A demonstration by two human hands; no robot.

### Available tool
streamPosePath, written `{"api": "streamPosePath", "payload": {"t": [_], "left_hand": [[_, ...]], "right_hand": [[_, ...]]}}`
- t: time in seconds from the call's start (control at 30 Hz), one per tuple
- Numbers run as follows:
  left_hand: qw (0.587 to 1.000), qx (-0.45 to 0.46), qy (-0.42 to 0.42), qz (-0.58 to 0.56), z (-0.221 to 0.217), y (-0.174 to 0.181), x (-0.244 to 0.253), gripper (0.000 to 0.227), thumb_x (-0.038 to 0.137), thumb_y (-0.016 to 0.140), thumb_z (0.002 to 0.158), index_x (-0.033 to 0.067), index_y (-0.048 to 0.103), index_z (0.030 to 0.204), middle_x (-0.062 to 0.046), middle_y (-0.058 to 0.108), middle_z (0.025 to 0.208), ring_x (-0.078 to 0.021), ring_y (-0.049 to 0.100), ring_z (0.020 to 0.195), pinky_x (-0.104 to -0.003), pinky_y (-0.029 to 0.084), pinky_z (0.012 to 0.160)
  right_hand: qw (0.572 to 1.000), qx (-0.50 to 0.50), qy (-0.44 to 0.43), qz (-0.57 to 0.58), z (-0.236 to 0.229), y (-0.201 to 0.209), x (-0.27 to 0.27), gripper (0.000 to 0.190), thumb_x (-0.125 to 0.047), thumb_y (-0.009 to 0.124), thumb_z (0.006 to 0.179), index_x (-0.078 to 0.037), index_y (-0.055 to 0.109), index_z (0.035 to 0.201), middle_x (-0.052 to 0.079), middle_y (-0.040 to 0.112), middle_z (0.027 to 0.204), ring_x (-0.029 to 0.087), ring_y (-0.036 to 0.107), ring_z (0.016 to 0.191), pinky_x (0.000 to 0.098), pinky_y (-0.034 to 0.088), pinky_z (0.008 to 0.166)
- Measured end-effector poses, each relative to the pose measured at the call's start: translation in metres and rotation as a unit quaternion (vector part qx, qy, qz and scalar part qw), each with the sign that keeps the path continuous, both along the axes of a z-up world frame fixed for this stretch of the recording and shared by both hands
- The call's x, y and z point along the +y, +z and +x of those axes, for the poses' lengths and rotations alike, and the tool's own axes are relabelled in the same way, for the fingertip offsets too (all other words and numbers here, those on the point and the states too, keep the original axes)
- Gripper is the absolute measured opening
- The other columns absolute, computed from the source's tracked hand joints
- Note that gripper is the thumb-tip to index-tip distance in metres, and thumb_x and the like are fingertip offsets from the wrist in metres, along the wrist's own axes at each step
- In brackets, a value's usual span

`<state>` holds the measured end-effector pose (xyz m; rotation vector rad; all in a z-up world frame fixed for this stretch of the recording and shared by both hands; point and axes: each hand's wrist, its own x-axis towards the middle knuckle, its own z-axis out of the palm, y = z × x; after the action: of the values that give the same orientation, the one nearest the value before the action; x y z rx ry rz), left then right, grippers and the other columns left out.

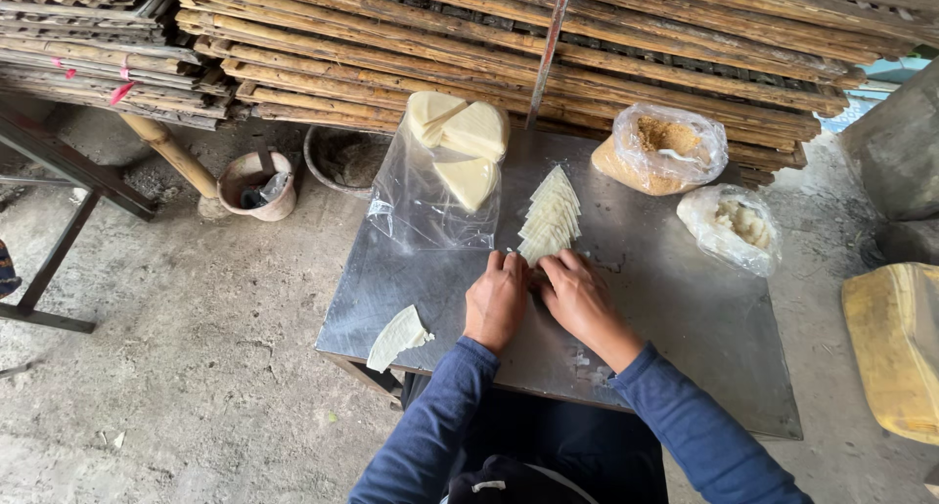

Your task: The person repeatedly scoops a granular filling from a plastic bag with a small spoon and places it onto thin triangular wrappers. They fold each wrapper over the filling and stack the finished items on the metal table.

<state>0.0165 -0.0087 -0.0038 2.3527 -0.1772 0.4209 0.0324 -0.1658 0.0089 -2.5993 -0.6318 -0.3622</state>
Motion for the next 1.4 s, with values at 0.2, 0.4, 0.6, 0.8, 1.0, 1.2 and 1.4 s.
{"api": "streamPosePath", "payload": {"t": [0.2,0.4,0.6,0.8,1.0,1.2,1.4], "left_hand": [[0.998,-0.067,0.004,0.012,-0.005,0.002,0.002,0.018,0.016,0.062,0.096,0.0074,0.067,0.111,-0.011,0.064,0.102,-0.0306,0.067,0.090,-0.042,0.056,0.072],[0.993,-0.079,-0.025,0.080,-0.001,-0.005,0.006,0.018,0.016,0.062,0.097,0.0037,0.069,0.108,-0.013,0.064,0.107,-0.0322,0.060,0.093,-0.042,0.051,0.084],[0.994,-0.091,-0.013,0.058,-0.003,0.000,0.005,0.017,0.017,0.063,0.098,0.0035,0.068,0.107,-0.014,0.065,0.114,-0.0329,0.061,0.097,-0.043,0.051,0.085],[0.980,-0.047,-0.056,-0.185,-0.017,0.009,0.007,0.018,0.013,0.065,0.097,0.0018,0.068,0.110,-0.018,0.069,0.097,-0.0342,0.070,0.082,-0.041,0.056,0.071],[0.952,0.104,-0.062,-0.281,-0.024,0.018,0.005,0.022,0.020,0.066,0.097,0.0015,0.068,0.108,-0.016,0.076,0.083,-0.0266,0.078,0.072,-0.034,0.058,0.063],[0.958,0.107,-0.057,-0.262,-0.030,0.021,0.002,0.022,0.021,0.070,0.093,0.0017,0.069,0.104,-0.018,0.076,0.083,-0.0249,0.079,0.076,-0.035,0.060,0.065],[0.965,0.089,-0.077,-0.235,-0.036,0.015,0.008,0.028,0.019,0.076,0.085,0.0026,0.067,0.105,-0.014,0.077,0.086,-0.0236,0.078,0.077,-0.034,0.061,0.068]], "right_hand": [[0.977,0.035,0.005,0.211,0.039,-0.045,-0.019,0.010,-0.008,0.068,0.093,-0.004,0.068,0.102,0.008,0.071,0.091,0.023,0.068,0.079,0.0378,0.055,0.070],[0.859,0.238,-0.125,0.435,0.087,-0.063,-0.068,0.013,-0.015,0.071,0.096,-0.006,0.071,0.105,0.000,0.067,0.083,0.006,0.055,0.066,0.0244,0.043,0.054],[0.833,0.197,-0.168,0.489,0.088,-0.026,-0.097,0.012,-0.016,0.069,0.097,-0.007,0.070,0.106,-0.001,0.070,0.087,0.005,0.060,0.069,0.0229,0.045,0.056],[0.975,-0.082,-0.074,0.191,0.014,0.014,-0.063,0.013,-0.011,0.067,0.099,-0.004,0.069,0.110,0.012,0.073,0.101,0.023,0.072,0.087,0.0360,0.056,0.072],[0.996,-0.086,0.004,0.032,-0.062,0.024,-0.007,0.016,-0.010,0.068,0.090,-0.006,0.071,0.105,0.010,0.068,0.093,0.031,0.067,0.085,0.0410,0.054,0.074],[0.995,-0.103,0.009,0.002,-0.076,0.030,0.003,0.017,-0.013,0.071,0.087,-0.005,0.072,0.102,0.009,0.069,0.093,0.030,0.065,0.088,0.0415,0.052,0.078],[0.993,-0.075,-0.026,0.085,-0.066,0.042,-0.027,0.025,-0.020,0.071,0.091,-0.007,0.073,0.112,0.011,0.073,0.102,0.029,0.070,0.090,0.0400,0.057,0.077]]}}
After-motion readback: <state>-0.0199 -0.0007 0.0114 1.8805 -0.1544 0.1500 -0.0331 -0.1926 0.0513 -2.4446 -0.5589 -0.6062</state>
